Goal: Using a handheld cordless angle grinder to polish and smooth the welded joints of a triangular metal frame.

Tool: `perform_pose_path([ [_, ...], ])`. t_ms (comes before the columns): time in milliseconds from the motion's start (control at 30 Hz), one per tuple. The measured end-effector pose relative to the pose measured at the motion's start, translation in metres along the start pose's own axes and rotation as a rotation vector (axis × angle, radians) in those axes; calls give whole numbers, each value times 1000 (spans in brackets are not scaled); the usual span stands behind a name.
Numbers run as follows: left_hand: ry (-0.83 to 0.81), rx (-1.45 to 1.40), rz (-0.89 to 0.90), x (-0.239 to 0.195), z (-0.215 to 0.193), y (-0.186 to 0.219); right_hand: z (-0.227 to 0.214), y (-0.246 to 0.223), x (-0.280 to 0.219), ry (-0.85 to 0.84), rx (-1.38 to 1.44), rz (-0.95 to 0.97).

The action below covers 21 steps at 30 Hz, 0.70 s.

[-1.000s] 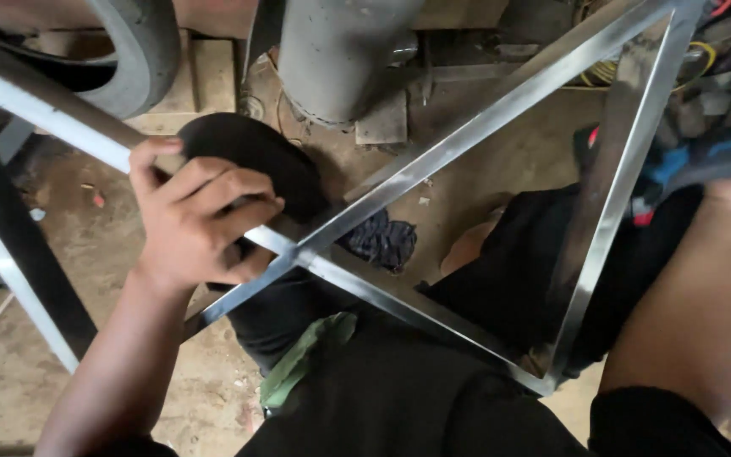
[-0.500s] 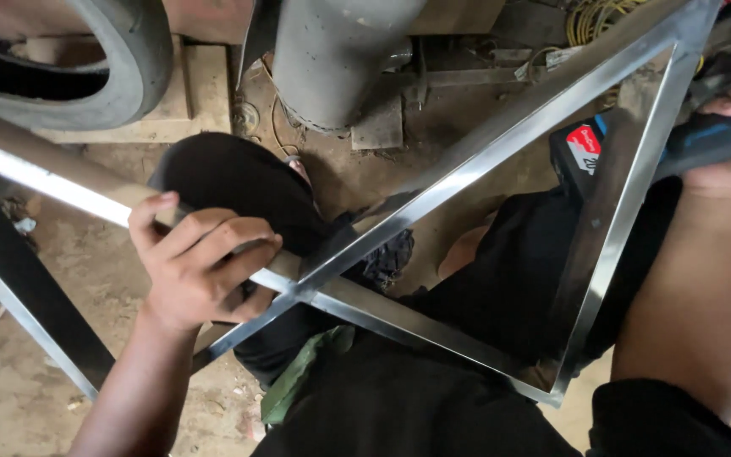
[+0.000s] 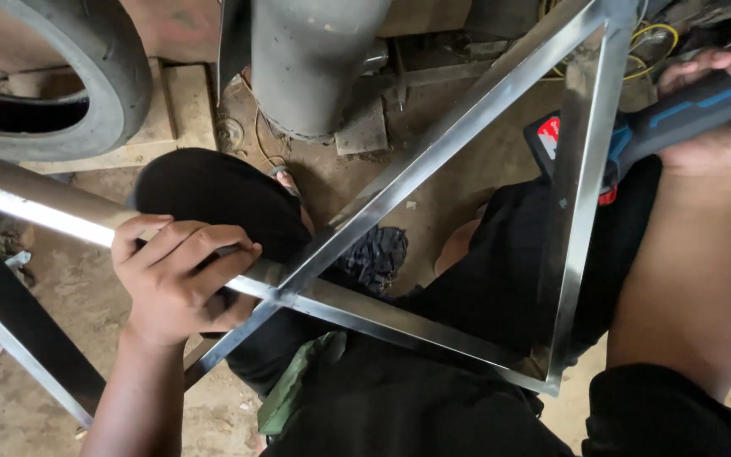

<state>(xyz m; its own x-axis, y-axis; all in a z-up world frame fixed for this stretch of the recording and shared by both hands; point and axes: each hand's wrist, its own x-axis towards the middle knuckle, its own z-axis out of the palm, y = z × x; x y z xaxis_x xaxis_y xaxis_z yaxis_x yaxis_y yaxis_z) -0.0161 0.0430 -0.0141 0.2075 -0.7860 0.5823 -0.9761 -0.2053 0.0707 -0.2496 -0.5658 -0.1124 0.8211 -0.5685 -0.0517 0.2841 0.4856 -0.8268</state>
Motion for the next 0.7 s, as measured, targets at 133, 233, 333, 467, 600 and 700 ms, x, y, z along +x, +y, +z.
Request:
perform_pose_path([
  [133, -88, -19, -52, 4, -3, 3, 22, -5, -5, 52, 51, 39],
  [233, -119, -21, -54, 9, -6, 5, 15, -9, -11, 16, 281, 107],
  [333, -138, -19, -69, 10, -8, 6, -7, -9, -4, 27, 408, 104],
  [467, -172, -30, -72, 10, -13, 7, -78, -9, 13, 230, 326, -19],
  [600, -222, -41, -69, 12, -16, 7, -95, -13, -2, 32, 368, 65],
  [700, -219, -73, -68, 15, -18, 10, -65, -15, -25, -237, 496, 77],
])
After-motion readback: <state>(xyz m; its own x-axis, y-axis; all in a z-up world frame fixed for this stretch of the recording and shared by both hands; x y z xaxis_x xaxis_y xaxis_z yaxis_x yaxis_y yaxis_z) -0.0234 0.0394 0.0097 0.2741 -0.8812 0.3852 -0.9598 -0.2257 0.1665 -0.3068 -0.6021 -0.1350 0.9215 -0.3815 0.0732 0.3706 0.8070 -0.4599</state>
